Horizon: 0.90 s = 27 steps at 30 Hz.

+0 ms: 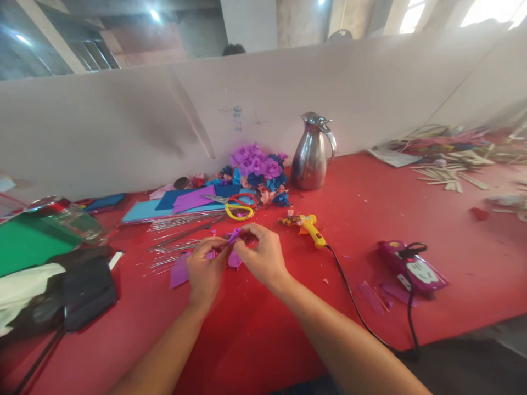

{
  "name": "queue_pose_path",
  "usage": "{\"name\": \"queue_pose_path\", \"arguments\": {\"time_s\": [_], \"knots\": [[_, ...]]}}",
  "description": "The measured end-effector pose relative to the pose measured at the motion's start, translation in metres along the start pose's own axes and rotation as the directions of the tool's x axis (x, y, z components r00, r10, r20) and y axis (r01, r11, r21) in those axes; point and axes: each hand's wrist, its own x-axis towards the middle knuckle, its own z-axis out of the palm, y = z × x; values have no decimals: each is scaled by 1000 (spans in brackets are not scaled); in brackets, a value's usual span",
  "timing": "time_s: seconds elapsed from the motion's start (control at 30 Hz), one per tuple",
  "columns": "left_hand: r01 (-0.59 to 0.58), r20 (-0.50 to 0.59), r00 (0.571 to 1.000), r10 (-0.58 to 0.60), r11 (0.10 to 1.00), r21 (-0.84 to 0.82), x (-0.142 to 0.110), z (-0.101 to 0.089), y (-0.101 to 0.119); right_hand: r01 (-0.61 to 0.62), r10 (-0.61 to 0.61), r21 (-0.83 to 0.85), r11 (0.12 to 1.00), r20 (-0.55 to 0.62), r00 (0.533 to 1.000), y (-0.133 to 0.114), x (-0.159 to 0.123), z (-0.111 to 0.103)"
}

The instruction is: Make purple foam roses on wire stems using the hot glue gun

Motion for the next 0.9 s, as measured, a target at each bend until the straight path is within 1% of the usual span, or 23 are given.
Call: {"name": "queue_pose_path", "arguments": {"time_s": [0.2, 0.3, 0.37, 0.47, 0.53, 0.6, 0.73, 0.83, 0.9], "knots": [[-3, 10, 1000, 3, 1000, -2, 0, 0, 0, -15, 15, -11, 1000, -21, 1000, -1, 0, 0], [21, 24, 1000, -20, 1000, -16, 0, 1, 1, -19, 19, -3, 1000, -21, 1000, 0, 1, -1], [53, 44, 998, -51, 998, -34, 0, 1, 1, -62, 63, 38, 997, -4, 998, 2, 3, -1], [119, 98, 989, -112, 990, -72, 1, 2, 1, -169, 163, 182, 969, 45, 986, 6, 6, 0], [167, 132, 979, -154, 982, -94, 2, 2, 0, -201, 192, 260, 945, 59, 980, 8, 7, 1], [206, 155, 970, -189, 973, -107, 3, 3, -1, -191, 184, 280, 941, 52, 982, 7, 7, 1], [283, 186, 948, -257, 951, -128, 4, 3, -4, -173, 164, 258, 951, 56, 985, 6, 6, 0], [347, 229, 923, -310, 927, -145, 5, 2, -6, -196, 182, 276, 941, 74, 980, 5, 6, -1], [369, 260, 910, -323, 916, -156, 6, 1, -7, -218, 202, 294, 931, 83, 976, 4, 7, -1]]}}
